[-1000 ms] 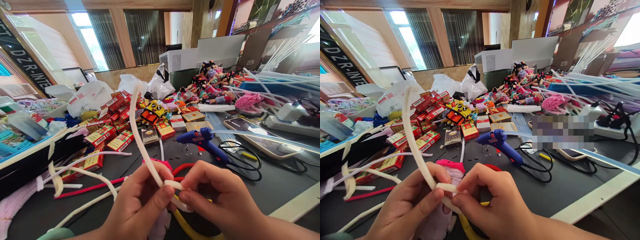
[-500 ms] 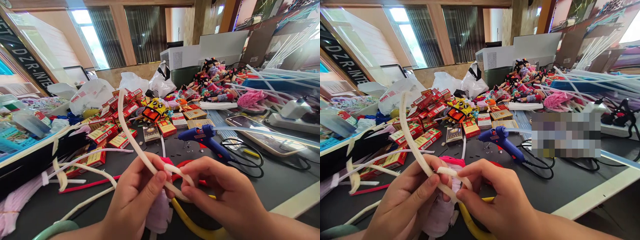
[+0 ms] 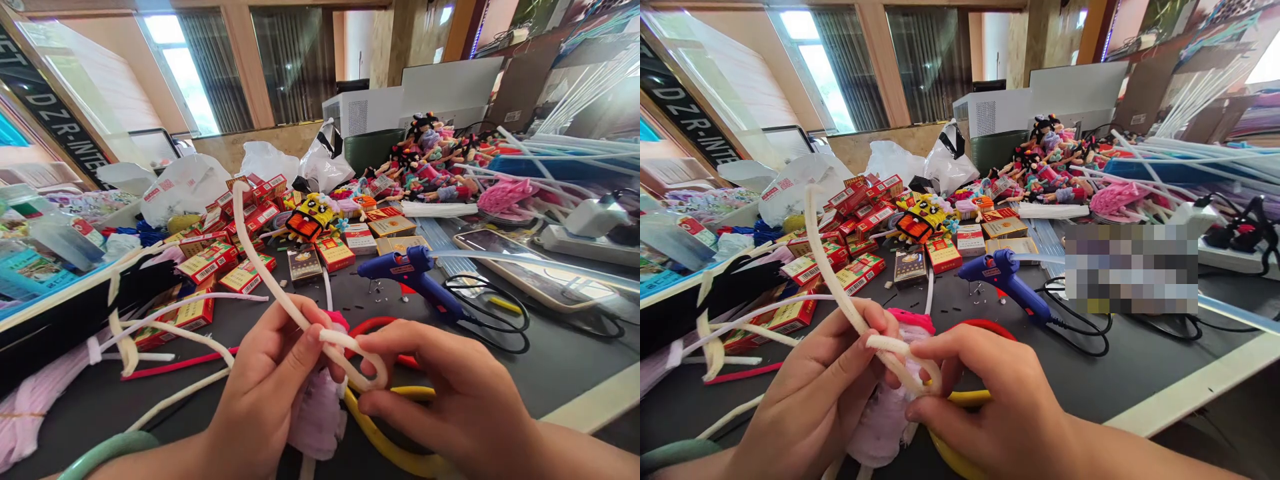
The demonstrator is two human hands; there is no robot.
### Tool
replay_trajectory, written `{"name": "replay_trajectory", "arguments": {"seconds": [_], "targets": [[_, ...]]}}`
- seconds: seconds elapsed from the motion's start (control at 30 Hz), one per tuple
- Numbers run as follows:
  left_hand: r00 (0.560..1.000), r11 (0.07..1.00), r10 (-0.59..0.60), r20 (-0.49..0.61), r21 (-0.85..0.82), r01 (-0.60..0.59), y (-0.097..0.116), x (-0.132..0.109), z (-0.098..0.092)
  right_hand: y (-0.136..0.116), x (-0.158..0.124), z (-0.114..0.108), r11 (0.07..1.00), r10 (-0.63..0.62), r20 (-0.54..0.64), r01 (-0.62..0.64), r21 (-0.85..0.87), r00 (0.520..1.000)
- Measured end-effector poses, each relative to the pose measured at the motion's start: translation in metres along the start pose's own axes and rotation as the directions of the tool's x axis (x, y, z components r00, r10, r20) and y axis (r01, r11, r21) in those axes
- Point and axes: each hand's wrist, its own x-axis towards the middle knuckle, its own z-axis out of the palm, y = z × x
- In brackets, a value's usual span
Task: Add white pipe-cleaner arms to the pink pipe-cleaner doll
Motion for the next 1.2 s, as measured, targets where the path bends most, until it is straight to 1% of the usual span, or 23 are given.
{"name": "replay_trajectory", "arguments": {"seconds": [0.1,0.23,0.4,0.6,0.67,0.73,0.77,0.8,0.87,0.97,1.03,1.13,1.17,1.2], "targets": [[1.0,1.0,0.02,0.011,0.004,-0.02,0.0,0.0,0.0,-0.001,0.0,0.001,0.992,-0.1,0.001,0.1,-0.078,0.995],[1.0,0.999,0.028,0.004,0.033,-0.028,0.0,0.001,0.0,-0.001,-0.005,0.005,0.961,-0.228,0.004,0.226,-0.161,0.974],[0.999,0.998,0.032,-0.016,0.05,-0.031,0.002,0.0,0.0,0.0,-0.012,0.006,0.918,-0.337,-0.02,0.323,-0.231,0.941],[1.0,0.999,0.024,-0.002,0.044,-0.024,0.0,-0.004,0.0,-0.006,-0.012,-0.004,0.883,-0.35,0.04,0.344,-0.32,0.936],[1.0,0.999,0.027,0.001,0.037,-0.027,-0.001,-0.003,0.0,-0.007,-0.01,-0.005,0.891,-0.346,0.07,0.351,-0.288,0.936],[1.0,0.999,0.025,0.004,0.031,-0.026,-0.002,-0.002,-0.001,-0.007,-0.008,-0.004,0.903,-0.358,0.067,0.363,-0.229,0.931],[1.0,0.999,0.022,0.006,0.033,-0.022,-0.002,-0.002,-0.002,-0.007,-0.007,-0.003,0.907,-0.36,0.05,0.362,-0.217,0.932],[1.0,0.999,0.019,0.002,0.035,-0.019,-0.002,-0.002,-0.002,-0.007,-0.007,-0.002,0.904,-0.375,0.007,0.368,-0.218,0.927],[1.0,0.999,-0.002,-0.009,0.044,0.003,-0.001,-0.002,-0.003,-0.007,-0.006,0.0,0.909,-0.347,-0.045,0.324,-0.261,0.937],[1.0,0.999,-0.014,-0.012,0.031,0.014,0.0,-0.002,-0.004,-0.007,-0.006,0.002,0.925,-0.305,-0.024,0.29,-0.246,0.952],[1.0,1.0,-0.007,-0.01,0.016,0.007,0.001,-0.001,-0.003,-0.006,-0.005,0.004,0.929,-0.322,-0.03,0.31,-0.202,0.946],[1.0,1.0,0.004,-0.019,-0.018,-0.005,0.001,-0.001,0.0,-0.004,-0.004,0.006,0.922,-0.377,-0.085,0.365,-0.13,0.922],[1.0,1.0,0.003,-0.029,-0.028,-0.004,0.001,-0.001,0.001,-0.004,-0.004,0.005,0.925,-0.369,-0.06,0.361,-0.117,0.928],[1.0,0.999,0.001,-0.025,-0.036,-0.002,0.001,-0.001,0.002,-0.004,-0.004,0.004,0.941,-0.319,0.003,0.317,-0.12,0.948]]}}
